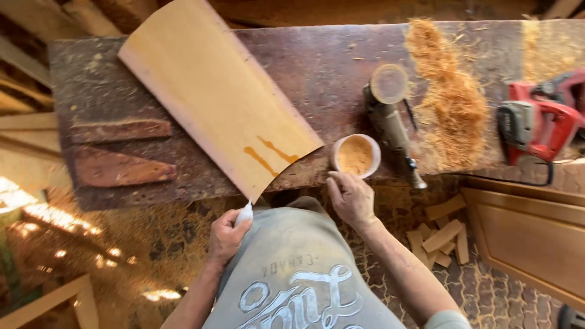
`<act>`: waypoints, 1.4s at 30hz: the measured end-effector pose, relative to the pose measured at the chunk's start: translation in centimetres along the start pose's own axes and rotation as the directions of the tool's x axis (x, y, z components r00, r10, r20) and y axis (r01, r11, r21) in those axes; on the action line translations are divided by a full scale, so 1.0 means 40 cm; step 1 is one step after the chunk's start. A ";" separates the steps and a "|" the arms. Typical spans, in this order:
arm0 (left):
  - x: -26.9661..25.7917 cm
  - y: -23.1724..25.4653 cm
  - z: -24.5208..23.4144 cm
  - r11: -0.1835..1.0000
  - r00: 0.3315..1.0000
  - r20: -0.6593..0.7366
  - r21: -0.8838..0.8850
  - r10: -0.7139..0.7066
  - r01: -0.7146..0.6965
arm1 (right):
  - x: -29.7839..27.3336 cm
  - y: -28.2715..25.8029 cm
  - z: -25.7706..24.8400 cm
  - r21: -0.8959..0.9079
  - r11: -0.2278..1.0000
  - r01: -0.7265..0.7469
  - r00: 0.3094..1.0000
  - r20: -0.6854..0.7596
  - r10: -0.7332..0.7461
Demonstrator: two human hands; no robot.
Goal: Applying glue to a curved piece of wood and spreading it with fingers.
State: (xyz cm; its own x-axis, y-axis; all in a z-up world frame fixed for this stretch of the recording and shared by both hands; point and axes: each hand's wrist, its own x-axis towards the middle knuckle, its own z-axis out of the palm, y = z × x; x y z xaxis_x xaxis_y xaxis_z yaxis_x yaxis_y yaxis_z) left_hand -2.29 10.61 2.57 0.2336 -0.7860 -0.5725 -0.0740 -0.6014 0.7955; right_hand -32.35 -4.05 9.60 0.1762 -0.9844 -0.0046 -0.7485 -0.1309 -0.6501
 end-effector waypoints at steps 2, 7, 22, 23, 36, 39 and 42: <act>0.001 0.014 -0.015 1.000 0.999 -0.034 -0.019 -0.010 0.009 | -0.021 -0.006 0.068 0.051 0.997 -0.052 0.989 0.143 0.044; 0.039 0.019 -0.040 0.997 0.993 -0.119 -0.076 -0.009 -0.001 | 0.001 0.088 0.249 0.055 0.997 -0.062 0.950 0.310 0.042; 0.122 -0.093 -0.108 0.963 0.987 -0.049 -0.236 -0.150 0.134 | -0.013 0.103 0.333 -0.096 0.981 -0.170 0.958 0.217 0.187; 0.137 -0.098 -0.106 0.936 0.987 -0.038 -0.326 -0.157 0.137 | -0.022 0.092 0.331 -0.136 0.987 -0.089 0.974 0.194 0.115; 0.034 0.147 -0.133 0.764 0.994 0.044 -0.643 0.103 -0.051 | 0.048 0.025 0.324 -0.184 0.957 0.223 0.956 0.231 -0.179; -0.024 0.295 -0.161 0.785 0.969 0.072 -0.601 0.238 -0.149 | 0.041 0.041 0.370 -0.179 0.956 0.233 0.963 0.180 -0.201; -0.051 0.458 -0.145 0.679 0.918 0.115 -0.708 0.379 -0.192 | 0.015 -0.047 0.373 -0.018 0.973 0.231 0.968 0.106 -0.228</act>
State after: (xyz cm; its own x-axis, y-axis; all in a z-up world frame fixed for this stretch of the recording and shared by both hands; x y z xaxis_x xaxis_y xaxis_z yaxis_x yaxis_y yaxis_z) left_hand 1.49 2.03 19.45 0.0750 -0.9662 -0.2465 0.5916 -0.1559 0.7910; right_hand -21.30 -2.64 -0.53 0.4091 -0.9103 0.0635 -0.6986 -0.3572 -0.6200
